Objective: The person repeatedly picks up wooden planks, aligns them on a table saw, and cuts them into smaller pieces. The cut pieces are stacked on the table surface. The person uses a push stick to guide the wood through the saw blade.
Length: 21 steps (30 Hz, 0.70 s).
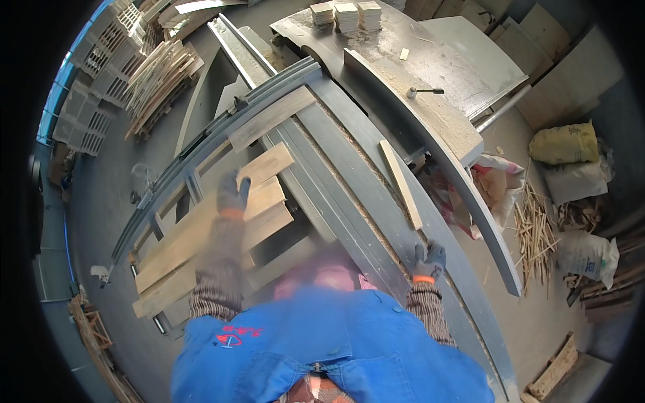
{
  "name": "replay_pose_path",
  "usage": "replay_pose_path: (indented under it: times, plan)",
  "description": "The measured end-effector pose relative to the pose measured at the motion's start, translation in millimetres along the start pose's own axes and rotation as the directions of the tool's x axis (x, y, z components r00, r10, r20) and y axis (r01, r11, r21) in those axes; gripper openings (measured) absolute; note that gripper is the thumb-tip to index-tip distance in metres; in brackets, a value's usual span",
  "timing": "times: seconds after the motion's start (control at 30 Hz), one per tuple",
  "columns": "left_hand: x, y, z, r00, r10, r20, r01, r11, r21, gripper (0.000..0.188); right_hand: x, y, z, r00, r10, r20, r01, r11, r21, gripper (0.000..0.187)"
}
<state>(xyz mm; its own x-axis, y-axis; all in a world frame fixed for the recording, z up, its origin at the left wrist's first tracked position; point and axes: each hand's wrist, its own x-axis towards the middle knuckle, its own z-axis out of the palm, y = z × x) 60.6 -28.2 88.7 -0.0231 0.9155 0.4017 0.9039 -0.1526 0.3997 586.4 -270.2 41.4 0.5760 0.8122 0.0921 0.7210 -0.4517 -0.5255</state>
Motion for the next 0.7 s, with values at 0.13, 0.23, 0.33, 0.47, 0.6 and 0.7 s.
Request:
replay_pose_path:
  times: [0.13,0.23,0.33,0.47,0.6,0.7]
  plan:
    - [45,-29,23,0.984,-0.111,0.138,0.094,0.987,0.128,0.061,52,-22,26,0.985,-0.160,0.059,0.168,0.967,-0.191,0.050]
    - [56,-30,44,0.919,-0.240,0.311,0.145,0.943,0.300,0.073,67,-19,33,0.976,-0.133,0.170,0.182,0.930,-0.318,0.054]
    - [64,-26,66,0.865,-0.253,0.433,0.080,0.922,0.379,0.083,77,-5,29,0.972,-0.041,0.230,0.114,0.943,-0.313,0.050]
    - [75,-20,97,0.784,-0.335,0.522,0.054,0.876,0.480,0.087,82,15,19,0.967,-0.019,0.255,0.095,0.953,-0.289,0.044]
    - [79,-9,130,0.830,-0.342,0.441,0.076,0.852,0.518,0.083,81,36,20,0.975,-0.077,0.207,0.109,0.983,-0.149,0.045]
    - [79,5,145,0.848,-0.343,0.405,0.094,0.848,0.522,0.079,85,52,32,0.975,0.049,0.219,-0.118,0.943,0.312,0.037]
